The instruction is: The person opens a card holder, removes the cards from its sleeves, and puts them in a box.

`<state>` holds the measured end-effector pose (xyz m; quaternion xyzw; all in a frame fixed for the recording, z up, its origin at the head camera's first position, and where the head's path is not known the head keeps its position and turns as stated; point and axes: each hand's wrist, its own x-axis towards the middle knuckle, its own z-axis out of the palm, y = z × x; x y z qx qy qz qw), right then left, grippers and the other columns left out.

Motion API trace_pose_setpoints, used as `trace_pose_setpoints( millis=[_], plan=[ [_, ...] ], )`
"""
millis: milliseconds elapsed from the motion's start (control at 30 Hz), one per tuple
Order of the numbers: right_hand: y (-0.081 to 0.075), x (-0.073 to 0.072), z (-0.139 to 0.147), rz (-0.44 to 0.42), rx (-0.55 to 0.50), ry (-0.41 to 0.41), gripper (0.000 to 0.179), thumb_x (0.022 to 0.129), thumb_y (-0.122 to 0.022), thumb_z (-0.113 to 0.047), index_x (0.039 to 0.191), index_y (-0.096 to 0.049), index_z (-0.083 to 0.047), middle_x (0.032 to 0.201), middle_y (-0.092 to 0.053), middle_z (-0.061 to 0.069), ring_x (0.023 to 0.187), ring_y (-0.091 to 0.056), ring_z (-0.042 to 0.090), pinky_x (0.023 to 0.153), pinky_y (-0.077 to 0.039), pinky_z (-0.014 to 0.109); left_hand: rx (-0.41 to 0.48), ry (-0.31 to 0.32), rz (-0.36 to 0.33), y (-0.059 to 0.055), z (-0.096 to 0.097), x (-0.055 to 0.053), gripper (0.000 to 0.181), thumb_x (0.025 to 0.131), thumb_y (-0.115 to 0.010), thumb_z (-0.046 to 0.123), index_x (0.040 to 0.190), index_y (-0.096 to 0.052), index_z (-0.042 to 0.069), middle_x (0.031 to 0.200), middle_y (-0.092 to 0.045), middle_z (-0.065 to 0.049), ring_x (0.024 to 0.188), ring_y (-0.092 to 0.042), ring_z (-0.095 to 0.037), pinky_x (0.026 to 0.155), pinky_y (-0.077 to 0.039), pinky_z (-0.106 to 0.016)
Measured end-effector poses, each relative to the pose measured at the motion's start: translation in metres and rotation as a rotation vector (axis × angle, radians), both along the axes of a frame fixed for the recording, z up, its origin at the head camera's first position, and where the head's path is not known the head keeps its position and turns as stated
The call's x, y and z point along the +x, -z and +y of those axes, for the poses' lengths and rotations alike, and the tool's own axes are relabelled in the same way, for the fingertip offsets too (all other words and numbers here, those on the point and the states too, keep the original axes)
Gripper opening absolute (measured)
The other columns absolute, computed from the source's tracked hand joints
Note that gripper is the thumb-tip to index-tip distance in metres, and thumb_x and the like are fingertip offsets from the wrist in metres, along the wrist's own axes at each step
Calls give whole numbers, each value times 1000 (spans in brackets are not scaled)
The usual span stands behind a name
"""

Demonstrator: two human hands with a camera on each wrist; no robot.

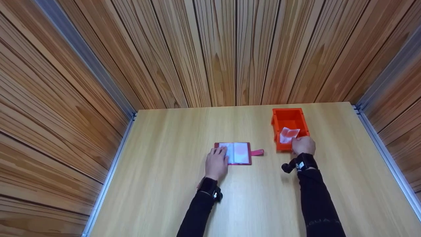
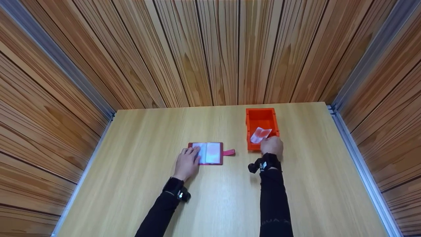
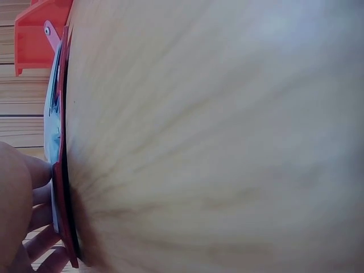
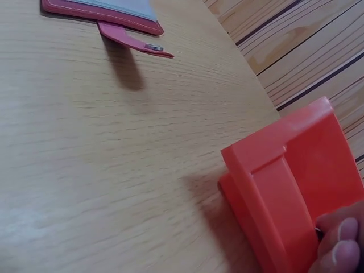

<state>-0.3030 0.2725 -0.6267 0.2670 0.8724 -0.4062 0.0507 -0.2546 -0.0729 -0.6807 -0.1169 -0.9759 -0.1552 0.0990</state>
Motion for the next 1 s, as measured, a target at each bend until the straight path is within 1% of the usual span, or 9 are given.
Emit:
trace_pose_setpoints(
  millis=[100,267,333,367,467,567,700,800,1000],
  plan=[
    [-3,-1,-4,-32,52,14,34,103,-54,-27,89,-69,-1,62,-61,5,64,-61,24,63,-43,34,5,-5,-23,0,0,0,41,103,-61,27,139,-66,10,137,-68,-5,128,-57,-30,106,-48,-44],
    [-8,-2,-12,-86,91,50,37,103,-52,-25,112,-69,6,94,-69,19,91,-60,36,80,-45,41,7,-12,-49,-2,1,0,41,104,-60,28,142,-64,12,139,-67,-4,128,-57,-29,107,-48,-44],
    [-9,-3,-14,-111,107,59,38,102,-52,-23,118,-68,8,103,-70,22,96,-61,38,84,-47,42,12,-15,-53,-2,1,0,41,104,-60,29,142,-64,12,139,-67,-4,129,-57,-29,107,-47,-44],
    [-10,-4,-15,-121,125,62,38,102,-52,-23,118,-68,8,106,-70,23,96,-61,38,85,-48,43,17,-16,-52,-2,1,0,41,104,-60,28,142,-64,12,139,-67,-4,129,-57,-29,107,-47,-44],
    [-10,-6,-18,-149,182,70,37,100,-52,-20,116,-67,9,110,-71,25,97,-63,38,86,-50,44,17,-16,-51,-2,1,0,41,104,-60,28,142,-64,12,140,-66,-4,130,-56,-29,108,-47,-44],
    [-8,-9,-19,-158,244,86,37,97,-51,-18,114,-68,10,114,-72,26,99,-65,38,87,-53,45,18,-14,-54,-2,1,-1,42,104,-60,29,142,-64,12,140,-66,-4,130,-57,-29,108,-47,-44],
    [-4,-12,-18,-169,264,97,38,97,-51,-18,118,-66,11,119,-71,28,104,-67,39,89,-55,45,20,-16,-57,-2,1,-1,42,104,-59,29,142,-64,12,141,-66,-4,129,-56,-29,107,-47,-44],
    [-3,-14,-17,-167,274,84,38,96,-51,-17,119,-66,10,121,-70,28,107,-67,40,87,-56,46,0,-18,-58,-2,1,-1,43,104,-58,29,143,-63,12,142,-66,-3,130,-56,-29,108,-47,-44],
    [-3,-12,-17,-152,297,71,37,94,-51,-16,117,-68,8,120,-71,28,108,-68,40,83,-57,46,0,-28,-70,0,2,0,43,105,-59,30,144,-62,13,144,-65,-3,132,-55,-28,108,-47,-44]
  ],
)
